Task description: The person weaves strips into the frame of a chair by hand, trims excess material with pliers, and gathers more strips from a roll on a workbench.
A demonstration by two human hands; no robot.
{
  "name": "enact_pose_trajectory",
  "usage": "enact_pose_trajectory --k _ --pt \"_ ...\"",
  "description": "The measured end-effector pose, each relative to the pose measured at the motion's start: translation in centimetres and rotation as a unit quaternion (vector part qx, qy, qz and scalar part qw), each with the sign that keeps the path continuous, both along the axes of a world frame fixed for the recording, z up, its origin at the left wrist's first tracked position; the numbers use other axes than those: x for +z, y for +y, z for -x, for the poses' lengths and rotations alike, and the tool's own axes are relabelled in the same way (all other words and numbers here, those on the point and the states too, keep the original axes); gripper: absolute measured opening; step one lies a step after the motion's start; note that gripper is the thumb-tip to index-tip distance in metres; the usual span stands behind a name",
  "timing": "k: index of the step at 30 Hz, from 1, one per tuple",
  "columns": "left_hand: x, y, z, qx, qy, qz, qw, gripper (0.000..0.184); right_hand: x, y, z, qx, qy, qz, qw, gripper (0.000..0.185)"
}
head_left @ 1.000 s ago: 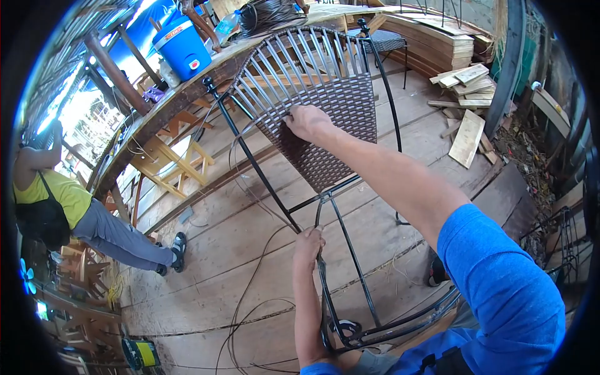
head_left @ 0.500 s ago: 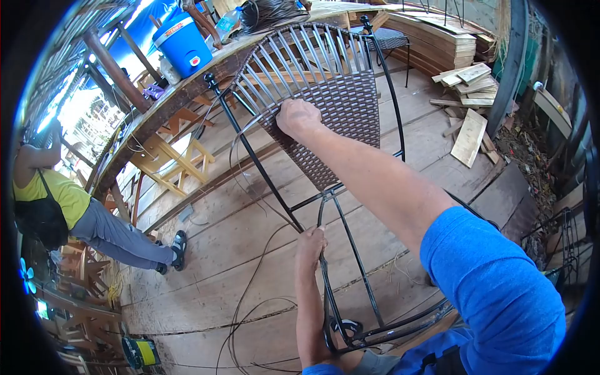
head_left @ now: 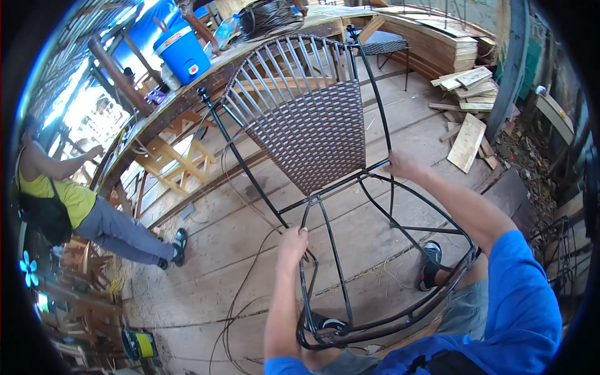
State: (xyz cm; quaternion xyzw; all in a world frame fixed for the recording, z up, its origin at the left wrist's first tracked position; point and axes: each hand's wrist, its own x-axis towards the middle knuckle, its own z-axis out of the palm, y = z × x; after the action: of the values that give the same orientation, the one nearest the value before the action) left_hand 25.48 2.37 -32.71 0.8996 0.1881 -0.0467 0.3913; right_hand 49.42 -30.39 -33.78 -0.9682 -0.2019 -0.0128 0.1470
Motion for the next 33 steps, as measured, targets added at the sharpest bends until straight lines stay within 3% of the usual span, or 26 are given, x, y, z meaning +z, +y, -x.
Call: enact_pose_trajectory --k 2,3,5,9,12,17,29,33 --pt "4.0 -2.0 -0.4 -0.066 0.016 -0.325 0.943 0.03 0.7 -0.8 4.8 -0.03 0.131 0.063 0.989 0.045" --pt "6.0 -3.2 -1.0 -0.077 0.052 -0.314 0.945 0.032 2.8 -0.7 5.9 -0.049 0.217 0.024 0.975 0.044" --pt "6.9 -4.2 -3.1 -0.061 -0.115 -0.334 0.933 0.029 6.2 0.1 7.2 -0.083 0.389 -0.05 0.916 0.044" --pt "5.4 -4.7 -9.8 0.009 -0.285 -0.133 0.949 0.029 5.7 0.6 6.6 -0.043 0.29 0.061 0.954 0.035" --pt "5.1 -6.9 -12.3 0.082 -0.356 -0.095 0.926 0.037 3.3 0.8 6.2 -0.006 0.147 0.136 0.98 0.024" --pt "8.6 -7.3 -15.4 0.122 -0.393 -0.01 0.911 0.048 4.1 1.1 6.4 -0.008 0.161 0.13 0.978 0.022" --pt "8.6 -7.4 -16.8 0.162 -0.315 0.044 0.934 0.061 3.2 1.0 6.2 0.003 0.138 0.116 0.984 0.025" --pt "8.2 -6.4 -17.1 0.139 -0.314 0.132 0.93 0.06 2.6 0.9 5.9 -0.003 0.137 0.109 0.985 0.025"
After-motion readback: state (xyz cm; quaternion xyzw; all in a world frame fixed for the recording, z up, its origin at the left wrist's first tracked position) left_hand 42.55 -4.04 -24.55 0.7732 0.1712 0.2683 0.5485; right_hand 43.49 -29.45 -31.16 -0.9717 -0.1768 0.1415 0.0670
